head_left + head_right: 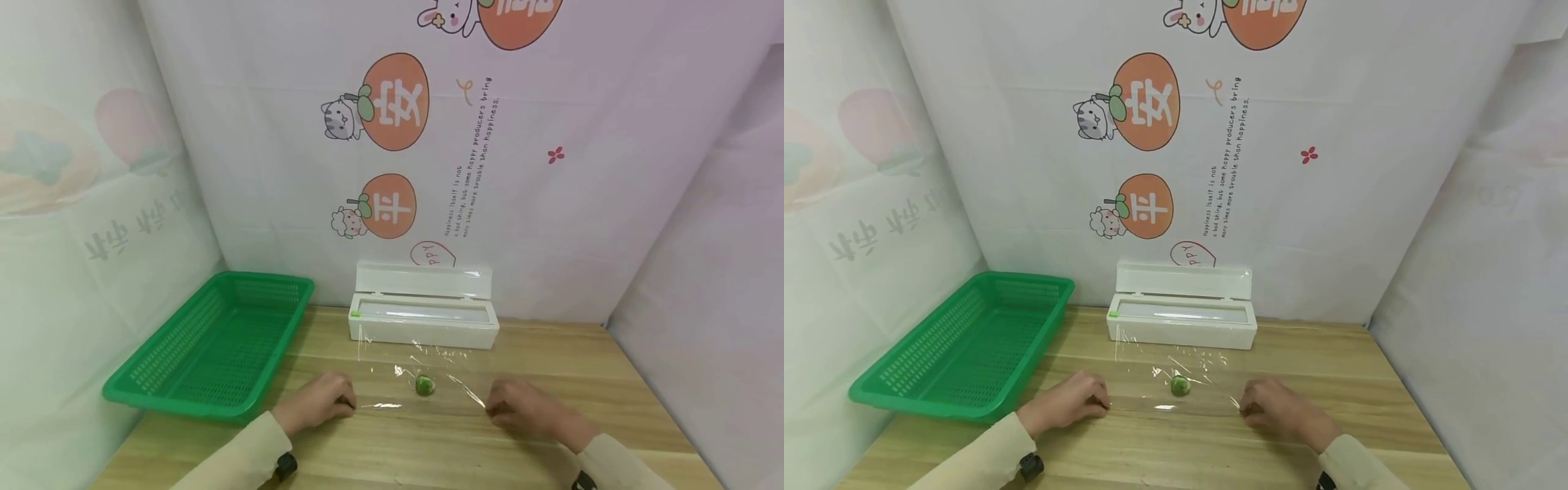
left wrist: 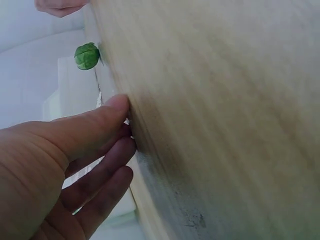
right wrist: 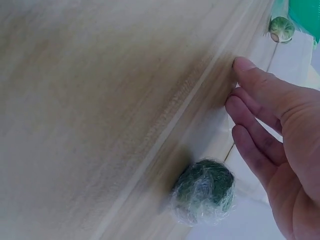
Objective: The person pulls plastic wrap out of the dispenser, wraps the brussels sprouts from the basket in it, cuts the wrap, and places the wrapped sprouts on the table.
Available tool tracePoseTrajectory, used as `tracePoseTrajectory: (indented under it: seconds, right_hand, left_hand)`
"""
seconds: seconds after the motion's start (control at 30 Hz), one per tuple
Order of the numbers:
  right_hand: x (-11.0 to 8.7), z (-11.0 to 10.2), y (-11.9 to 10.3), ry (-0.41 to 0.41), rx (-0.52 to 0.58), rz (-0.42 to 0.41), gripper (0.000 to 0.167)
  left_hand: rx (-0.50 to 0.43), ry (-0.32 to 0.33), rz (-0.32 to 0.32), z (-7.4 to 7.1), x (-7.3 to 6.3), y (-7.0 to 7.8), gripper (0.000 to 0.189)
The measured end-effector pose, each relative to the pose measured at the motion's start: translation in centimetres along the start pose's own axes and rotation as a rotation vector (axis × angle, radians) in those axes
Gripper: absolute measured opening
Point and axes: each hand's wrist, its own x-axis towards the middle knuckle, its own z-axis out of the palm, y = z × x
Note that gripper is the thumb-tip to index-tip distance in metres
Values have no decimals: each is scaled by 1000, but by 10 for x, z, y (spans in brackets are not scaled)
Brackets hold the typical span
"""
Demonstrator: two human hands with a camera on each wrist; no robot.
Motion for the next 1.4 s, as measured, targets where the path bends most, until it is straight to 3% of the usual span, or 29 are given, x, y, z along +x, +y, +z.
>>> tracePoseTrajectory:
  seconds: [0.2,0.43,0.6,0.9,1.17,1.4]
  right_hand:
    - [0,1,1,-19,-37,0,14]
    - [0,3,0,36,-103,-32,17]
    - [1,1,-1,22,-67,43,22]
    - [5,-12,0,29,-83,139,21]
    - [11,-24,-2,30,-118,168,26]
    - [17,-29,3,50,-132,211,17]
  left_hand:
    - [24,7,-1,3,3,-2,6]
    - [55,19,13,5,6,-1,14]
    - [40,17,7,7,9,-1,20]
    - [45,18,-106,-2,9,6,11]
    - [12,57,-138,-12,13,4,10]
    - [10,108,-162,-16,22,-1,11]
